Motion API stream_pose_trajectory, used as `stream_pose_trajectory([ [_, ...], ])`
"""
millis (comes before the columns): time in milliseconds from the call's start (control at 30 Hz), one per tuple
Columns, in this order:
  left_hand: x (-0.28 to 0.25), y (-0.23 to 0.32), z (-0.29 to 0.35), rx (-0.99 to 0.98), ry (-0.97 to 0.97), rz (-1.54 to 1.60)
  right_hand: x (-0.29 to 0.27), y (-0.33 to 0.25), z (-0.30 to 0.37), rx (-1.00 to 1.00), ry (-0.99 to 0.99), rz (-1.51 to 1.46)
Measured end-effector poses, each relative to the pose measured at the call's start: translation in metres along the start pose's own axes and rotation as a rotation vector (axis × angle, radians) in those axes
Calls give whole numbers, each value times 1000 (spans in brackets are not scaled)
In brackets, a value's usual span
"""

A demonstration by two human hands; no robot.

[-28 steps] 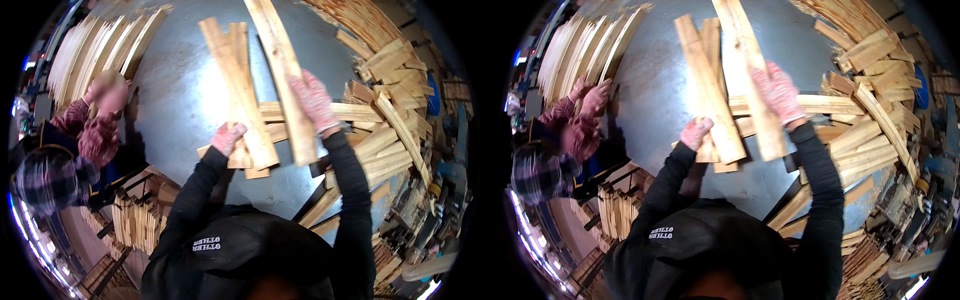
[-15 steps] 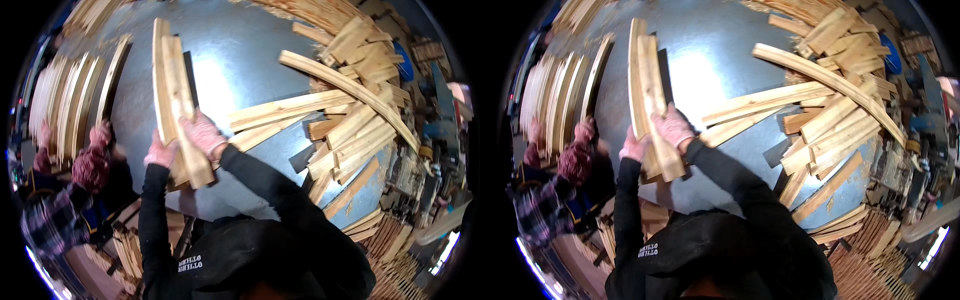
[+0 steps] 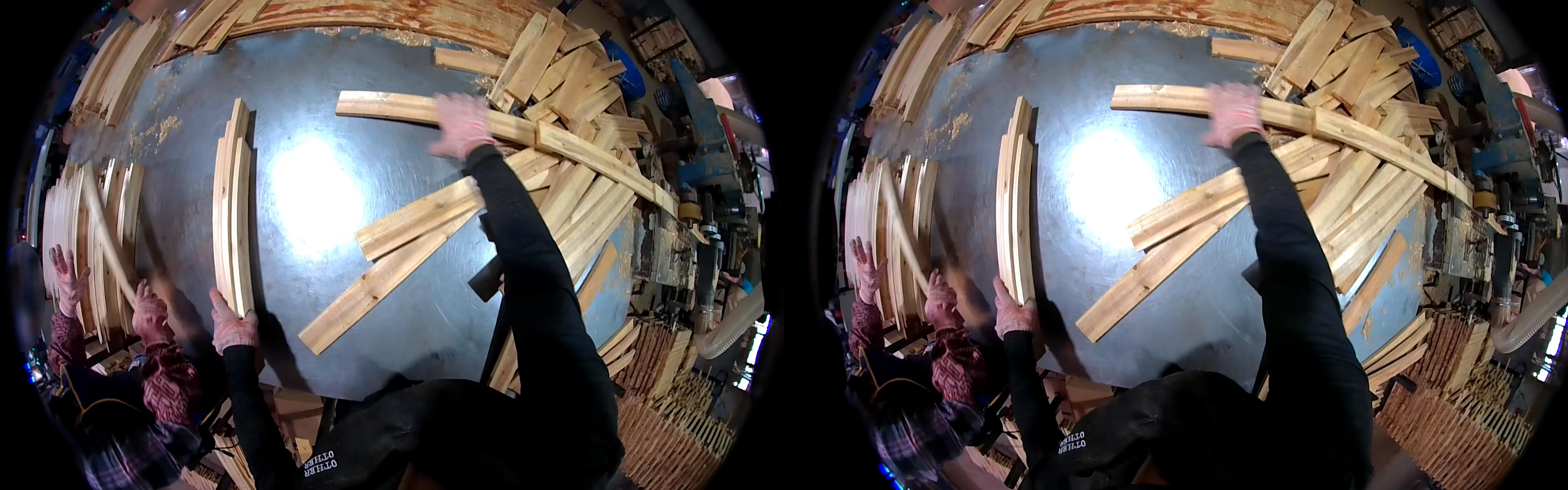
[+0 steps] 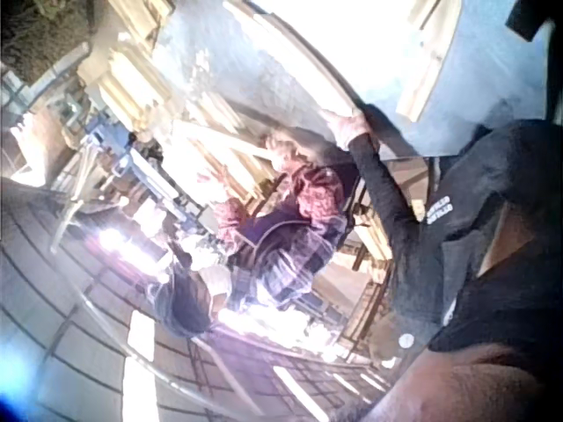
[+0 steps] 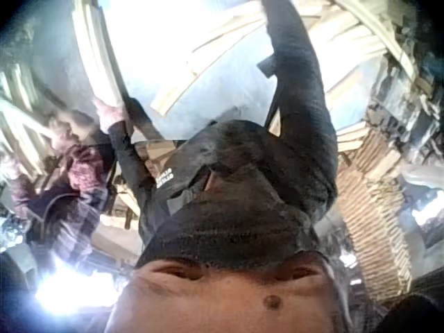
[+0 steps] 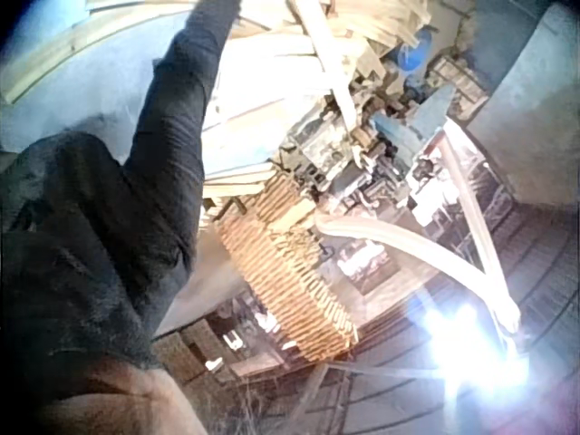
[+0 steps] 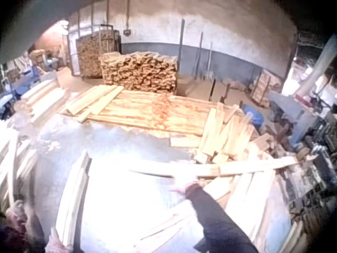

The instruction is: The person sorts wooden planks on a metal table, picking up individual pieces and arranging them into neat stacks. They handle the wood by hand, moving pieces from a disorganized pile to organized groups, occasionally adjusting the alignment of the stacks.

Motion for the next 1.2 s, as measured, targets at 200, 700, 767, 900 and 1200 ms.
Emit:
stream_pose_trajectory([
  [200,7,16,-2,463,491,-391,53,65,-14,-100,62,-161],
  [700,65,273,59,457,-823,1555,-22,81,40,-77,-144,132],
  [767,56,258,73,334,-935,1662,27,162,43,115,-165,-27],
  [900,79,245,75,239,-1009,1751,25,128,41,-48,-153,-208],
  [1200,124,272,93,81,-1178,2050,44,-76,120,-103,-220,-898],
])
Point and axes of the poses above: each hand's wrist, its own z-axis away from the middle knuckle, its own x-axis out of the palm, y = z × x, the point moved 5 cm from there along -z, towards the middle knuckle, and after that the axes turned 1 degree about x, right-handed, at the moved point
